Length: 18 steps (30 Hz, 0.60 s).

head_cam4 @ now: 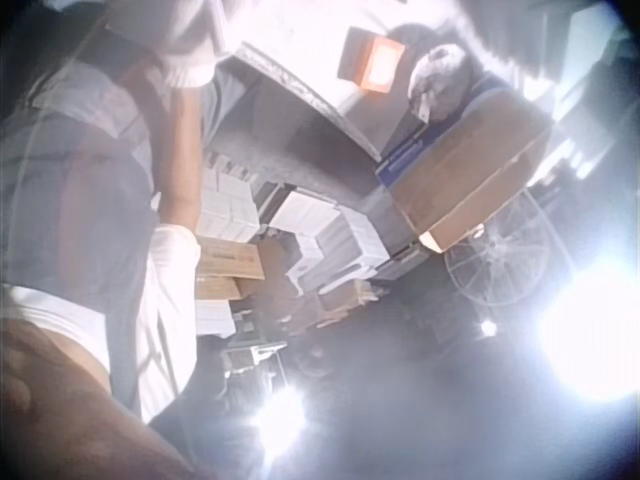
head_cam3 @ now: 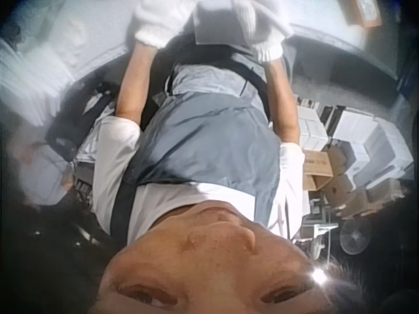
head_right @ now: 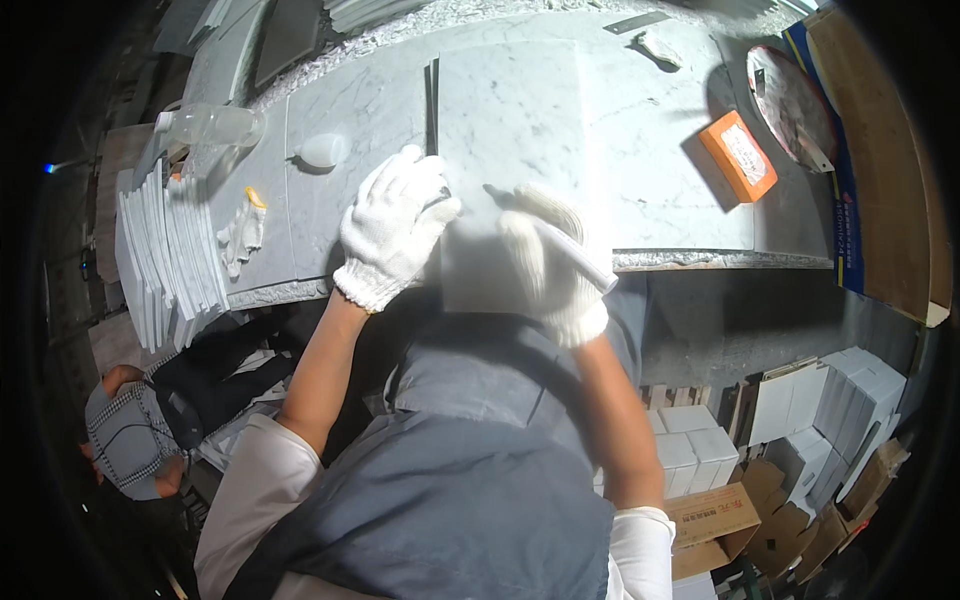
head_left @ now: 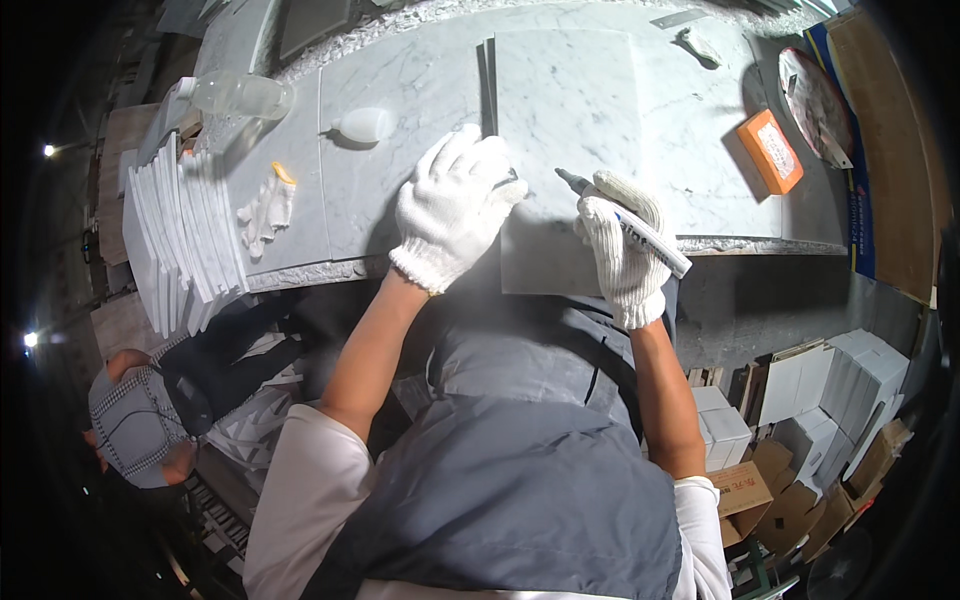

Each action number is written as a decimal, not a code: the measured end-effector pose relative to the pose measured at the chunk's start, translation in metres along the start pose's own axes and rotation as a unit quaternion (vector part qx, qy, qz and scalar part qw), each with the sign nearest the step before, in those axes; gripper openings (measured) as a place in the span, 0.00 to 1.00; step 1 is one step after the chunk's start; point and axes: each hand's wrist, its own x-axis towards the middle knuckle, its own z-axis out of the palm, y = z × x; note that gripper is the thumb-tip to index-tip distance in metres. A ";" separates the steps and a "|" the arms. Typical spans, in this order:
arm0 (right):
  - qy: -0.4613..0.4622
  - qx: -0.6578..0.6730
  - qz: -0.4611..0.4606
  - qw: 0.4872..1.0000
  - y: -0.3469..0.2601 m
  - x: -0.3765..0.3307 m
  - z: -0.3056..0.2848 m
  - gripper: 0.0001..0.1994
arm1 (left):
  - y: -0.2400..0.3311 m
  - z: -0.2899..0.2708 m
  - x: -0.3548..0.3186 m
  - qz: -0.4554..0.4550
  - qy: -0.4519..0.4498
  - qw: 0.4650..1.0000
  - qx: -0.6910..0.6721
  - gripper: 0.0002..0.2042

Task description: The person repeatedly scrapes the edges of white marble tiles with a metal scraper, then wipes the surfaces with a cloth. The person stacks the finished tiles on a pile on the table.

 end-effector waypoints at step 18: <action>0.295 0.031 0.208 0.932 -0.043 -0.115 -0.068 0.23 | 0.034 -0.004 -0.031 0.081 -0.024 0.992 -0.092 0.17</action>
